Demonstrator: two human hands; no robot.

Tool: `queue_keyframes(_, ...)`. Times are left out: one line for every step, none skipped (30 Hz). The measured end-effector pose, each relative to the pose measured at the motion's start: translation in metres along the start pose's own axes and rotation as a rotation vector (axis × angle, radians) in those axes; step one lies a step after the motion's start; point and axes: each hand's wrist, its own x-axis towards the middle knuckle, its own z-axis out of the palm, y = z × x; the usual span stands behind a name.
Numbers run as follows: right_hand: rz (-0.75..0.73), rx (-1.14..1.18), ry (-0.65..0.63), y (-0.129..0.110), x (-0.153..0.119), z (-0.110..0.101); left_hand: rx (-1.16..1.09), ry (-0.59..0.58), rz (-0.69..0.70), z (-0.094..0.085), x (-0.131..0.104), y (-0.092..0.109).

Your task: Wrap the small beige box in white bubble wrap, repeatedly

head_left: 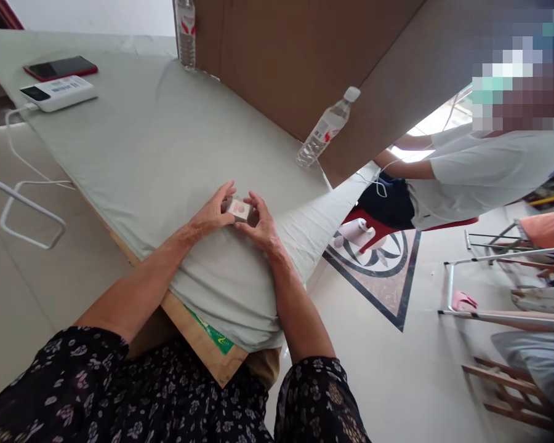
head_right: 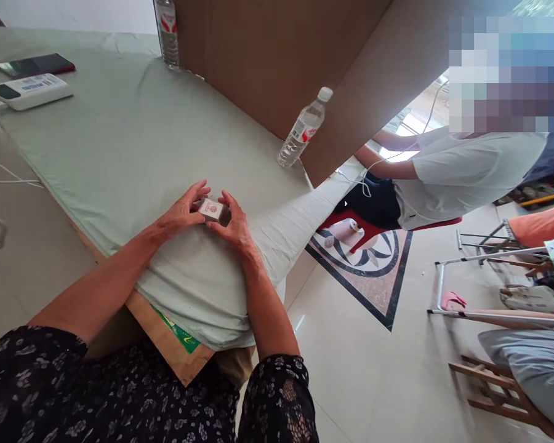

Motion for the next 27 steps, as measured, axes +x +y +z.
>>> queue_keyframes(-0.008, 0.000, 0.008, 0.001, 0.000, 0.002, 0.008, -0.013, -0.001, 0.000, 0.001, 0.001)
queue_keyframes(-0.014, -0.001, 0.016, 0.002, 0.000, 0.004, 0.019, -0.022, -0.001, 0.001, 0.001, 0.002)
queue_keyframes(-0.018, -0.001, 0.022, 0.003, -0.001, 0.006, 0.029, -0.029, -0.001, 0.001, 0.001, 0.003)
queue_keyframes(-0.023, 0.004, 0.029, 0.003, -0.001, 0.007, 0.038, -0.034, 0.003, 0.001, 0.000, 0.004)
queue_keyframes(-0.028, 0.011, 0.036, 0.003, -0.002, 0.008, 0.044, -0.035, 0.010, 0.001, -0.001, 0.004)
queue_keyframes(-0.031, 0.017, 0.038, 0.002, -0.003, 0.009, 0.047, -0.034, 0.018, 0.001, -0.003, 0.004)
queue_keyframes(-0.033, 0.019, 0.037, 0.001, -0.005, 0.009, 0.045, -0.034, 0.024, 0.001, -0.005, 0.004)
queue_keyframes(-0.032, 0.018, 0.036, 0.000, -0.006, 0.009, 0.041, -0.033, 0.029, 0.001, -0.007, 0.005)
queue_keyframes(-0.031, 0.016, 0.033, -0.002, -0.008, 0.009, 0.035, -0.032, 0.032, 0.001, -0.010, 0.005)
queue_keyframes(-0.027, 0.014, 0.030, -0.004, -0.010, 0.009, 0.032, -0.031, 0.034, 0.000, -0.012, 0.005)
queue_keyframes(-0.023, 0.015, 0.028, -0.005, -0.011, 0.009, 0.034, -0.032, 0.034, 0.000, -0.014, 0.005)
queue_keyframes(-0.018, 0.021, 0.030, -0.007, -0.012, 0.009, 0.046, -0.033, 0.031, 0.000, -0.015, 0.006)
queue_keyframes(-0.013, 0.032, 0.033, -0.008, -0.013, 0.008, 0.066, -0.033, 0.026, -0.001, -0.016, 0.006)
queue_keyframes(-0.010, 0.047, 0.036, -0.009, -0.014, 0.008, 0.091, -0.030, 0.018, -0.002, -0.016, 0.006)
queue_keyframes(-0.009, 0.062, 0.037, -0.009, -0.014, 0.008, 0.116, -0.027, 0.012, -0.002, -0.016, 0.006)
queue_keyframes(-0.013, 0.074, 0.037, -0.008, -0.015, 0.007, 0.137, -0.023, 0.009, -0.003, -0.016, 0.006)
queue_keyframes(-0.019, 0.080, 0.037, -0.008, -0.015, 0.007, 0.150, -0.018, 0.012, -0.004, -0.016, 0.006)
queue_keyframes(-0.025, 0.080, 0.039, -0.007, -0.016, 0.006, 0.157, -0.016, 0.022, -0.004, -0.015, 0.006)
queue_keyframes(-0.028, 0.075, 0.044, -0.006, -0.016, 0.005, 0.159, -0.015, 0.037, -0.004, -0.015, 0.006)
queue_keyframes(-0.028, 0.065, 0.053, -0.006, -0.017, 0.005, 0.158, -0.015, 0.052, -0.004, -0.015, 0.006)
queue_keyframes(-0.027, 0.053, 0.065, -0.005, -0.017, 0.004, 0.155, -0.014, 0.062, -0.004, -0.015, 0.007)
queue_keyframes(-0.026, 0.038, 0.075, -0.005, -0.018, 0.004, 0.151, -0.011, 0.063, -0.003, -0.015, 0.008)
queue_keyframes(-0.026, 0.019, 0.081, -0.006, -0.018, 0.004, 0.147, -0.009, 0.052, -0.003, -0.016, 0.009)
queue_keyframes(-0.027, -0.005, 0.085, -0.006, -0.018, 0.004, 0.145, -0.008, 0.034, -0.002, -0.016, 0.011)
queue_keyframes(-0.028, -0.030, 0.086, -0.006, -0.018, 0.004, 0.146, -0.006, 0.010, -0.002, -0.017, 0.012)
queue_keyframes(-0.027, -0.055, 0.084, -0.007, -0.018, 0.004, 0.150, -0.004, -0.015, -0.001, -0.017, 0.014)
queue_keyframes(-0.024, -0.077, 0.081, -0.007, -0.018, 0.004, 0.157, -0.002, -0.033, 0.000, -0.017, 0.015)
